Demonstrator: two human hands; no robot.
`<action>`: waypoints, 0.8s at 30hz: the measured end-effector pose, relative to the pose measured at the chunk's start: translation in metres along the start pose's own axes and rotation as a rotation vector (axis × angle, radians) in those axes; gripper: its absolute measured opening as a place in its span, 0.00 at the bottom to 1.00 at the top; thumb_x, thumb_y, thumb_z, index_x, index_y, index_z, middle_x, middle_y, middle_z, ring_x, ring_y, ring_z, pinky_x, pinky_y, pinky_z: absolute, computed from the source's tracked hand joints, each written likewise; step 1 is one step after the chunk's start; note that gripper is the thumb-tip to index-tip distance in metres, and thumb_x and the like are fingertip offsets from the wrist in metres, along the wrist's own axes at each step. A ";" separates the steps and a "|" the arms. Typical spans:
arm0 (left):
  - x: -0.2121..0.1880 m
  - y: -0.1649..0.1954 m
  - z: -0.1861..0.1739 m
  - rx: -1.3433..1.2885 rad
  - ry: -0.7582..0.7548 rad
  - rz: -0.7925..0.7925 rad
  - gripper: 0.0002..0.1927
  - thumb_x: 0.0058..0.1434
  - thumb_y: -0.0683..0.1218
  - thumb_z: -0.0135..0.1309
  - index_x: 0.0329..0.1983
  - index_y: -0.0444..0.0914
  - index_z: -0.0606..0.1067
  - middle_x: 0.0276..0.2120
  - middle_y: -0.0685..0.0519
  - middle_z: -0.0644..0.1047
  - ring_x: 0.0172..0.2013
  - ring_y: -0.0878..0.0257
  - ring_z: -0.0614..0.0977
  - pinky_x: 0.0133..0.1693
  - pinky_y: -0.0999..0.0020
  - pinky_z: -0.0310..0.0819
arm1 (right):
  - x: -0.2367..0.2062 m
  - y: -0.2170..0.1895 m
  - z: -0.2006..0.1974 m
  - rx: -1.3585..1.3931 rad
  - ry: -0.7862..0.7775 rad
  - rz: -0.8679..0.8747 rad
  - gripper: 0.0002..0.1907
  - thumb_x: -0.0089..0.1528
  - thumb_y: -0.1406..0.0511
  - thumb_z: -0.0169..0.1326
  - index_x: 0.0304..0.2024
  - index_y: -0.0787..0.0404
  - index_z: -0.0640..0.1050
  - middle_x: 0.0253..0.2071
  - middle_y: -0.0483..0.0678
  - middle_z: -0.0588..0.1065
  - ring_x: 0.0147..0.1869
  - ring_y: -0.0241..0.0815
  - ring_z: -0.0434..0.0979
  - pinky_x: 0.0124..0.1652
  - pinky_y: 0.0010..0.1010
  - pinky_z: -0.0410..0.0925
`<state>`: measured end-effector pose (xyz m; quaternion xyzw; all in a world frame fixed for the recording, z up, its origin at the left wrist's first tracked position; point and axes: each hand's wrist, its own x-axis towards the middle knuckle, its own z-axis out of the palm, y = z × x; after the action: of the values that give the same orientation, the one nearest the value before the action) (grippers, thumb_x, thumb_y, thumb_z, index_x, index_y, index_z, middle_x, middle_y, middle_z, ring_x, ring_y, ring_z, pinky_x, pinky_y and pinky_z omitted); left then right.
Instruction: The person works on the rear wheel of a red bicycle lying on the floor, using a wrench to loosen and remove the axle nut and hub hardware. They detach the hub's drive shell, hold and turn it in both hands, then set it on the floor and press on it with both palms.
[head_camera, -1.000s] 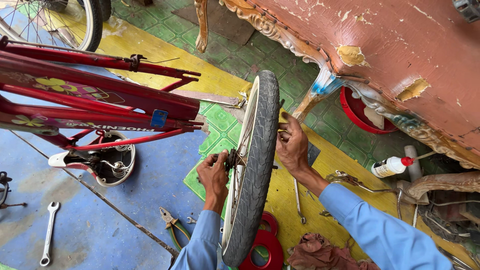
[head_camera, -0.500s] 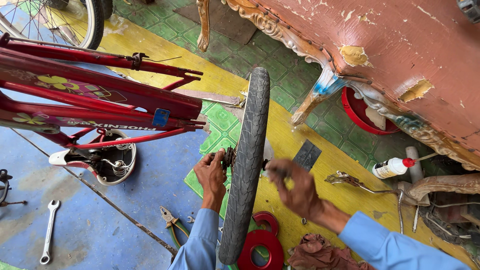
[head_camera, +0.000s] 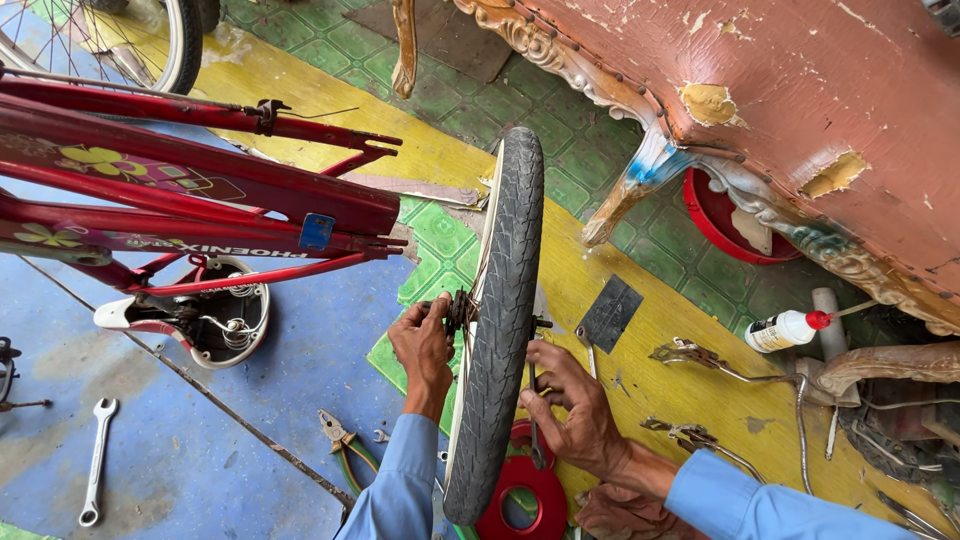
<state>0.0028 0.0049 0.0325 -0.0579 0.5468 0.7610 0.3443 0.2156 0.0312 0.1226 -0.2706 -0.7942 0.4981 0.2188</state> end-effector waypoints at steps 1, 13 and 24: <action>0.000 -0.001 0.000 0.015 0.012 0.011 0.14 0.59 0.45 0.64 0.24 0.34 0.75 0.15 0.58 0.68 0.13 0.71 0.62 0.15 0.70 0.49 | 0.000 -0.001 0.004 0.129 0.044 0.053 0.28 0.60 0.69 0.56 0.62 0.65 0.65 0.60 0.53 0.70 0.44 0.40 0.82 0.38 0.31 0.80; 0.002 -0.003 -0.003 -0.001 0.011 0.021 0.13 0.59 0.46 0.64 0.25 0.34 0.76 0.15 0.58 0.68 0.13 0.71 0.61 0.15 0.71 0.50 | 0.007 0.017 0.005 0.779 0.185 0.649 0.21 0.61 0.65 0.60 0.53 0.68 0.70 0.39 0.53 0.76 0.38 0.42 0.78 0.29 0.31 0.77; 0.004 -0.001 -0.006 -0.011 -0.006 0.013 0.13 0.59 0.46 0.64 0.24 0.34 0.76 0.15 0.58 0.67 0.12 0.70 0.60 0.15 0.71 0.47 | 0.042 0.058 0.007 0.040 -0.147 0.402 0.15 0.63 0.63 0.57 0.50 0.65 0.76 0.44 0.58 0.81 0.42 0.46 0.85 0.41 0.35 0.81</action>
<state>-0.0012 0.0019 0.0274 -0.0537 0.5418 0.7665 0.3406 0.1913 0.0747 0.0704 -0.3820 -0.7282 0.5656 0.0620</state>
